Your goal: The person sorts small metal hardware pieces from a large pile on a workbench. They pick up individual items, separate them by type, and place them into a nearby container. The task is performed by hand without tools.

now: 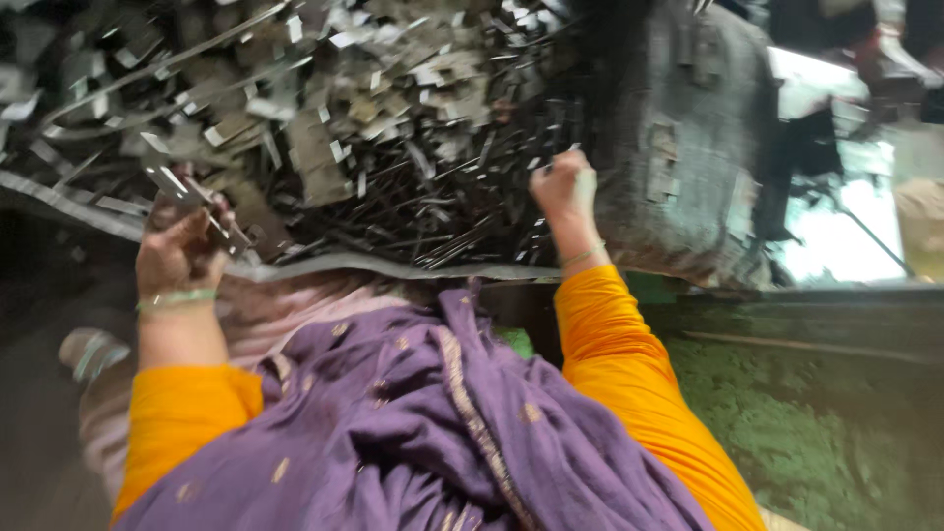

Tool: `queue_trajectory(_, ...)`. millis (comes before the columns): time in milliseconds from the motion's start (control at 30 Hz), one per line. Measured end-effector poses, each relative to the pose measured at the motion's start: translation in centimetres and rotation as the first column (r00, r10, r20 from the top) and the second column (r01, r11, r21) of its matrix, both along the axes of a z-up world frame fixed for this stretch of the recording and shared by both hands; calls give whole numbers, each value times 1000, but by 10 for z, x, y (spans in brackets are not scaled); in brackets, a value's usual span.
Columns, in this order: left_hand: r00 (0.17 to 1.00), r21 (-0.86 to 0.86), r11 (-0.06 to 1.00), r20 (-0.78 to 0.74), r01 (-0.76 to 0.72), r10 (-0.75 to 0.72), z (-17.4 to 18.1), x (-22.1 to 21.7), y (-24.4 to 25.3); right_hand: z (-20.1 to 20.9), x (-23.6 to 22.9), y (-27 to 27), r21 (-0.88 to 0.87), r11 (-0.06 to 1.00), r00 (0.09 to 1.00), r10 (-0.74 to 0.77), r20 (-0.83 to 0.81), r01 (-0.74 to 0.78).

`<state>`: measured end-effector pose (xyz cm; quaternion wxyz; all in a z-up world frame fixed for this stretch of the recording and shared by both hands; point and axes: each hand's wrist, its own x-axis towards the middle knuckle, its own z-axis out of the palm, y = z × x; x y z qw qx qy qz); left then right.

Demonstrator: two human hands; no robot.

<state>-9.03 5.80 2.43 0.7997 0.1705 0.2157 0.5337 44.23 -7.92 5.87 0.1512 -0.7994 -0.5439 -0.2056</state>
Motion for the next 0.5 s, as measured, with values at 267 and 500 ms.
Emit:
queue_trajectory(267, 902, 241, 969, -428, 64, 47, 13, 22, 17, 91, -57, -28, 284, 942, 825, 301, -478, -180)
queue_trajectory(500, 7, 345, 448, -798, 825, 603, -17, 108, -35, 82, -105, -40, 237, 966, 62, 244, -968, -101)
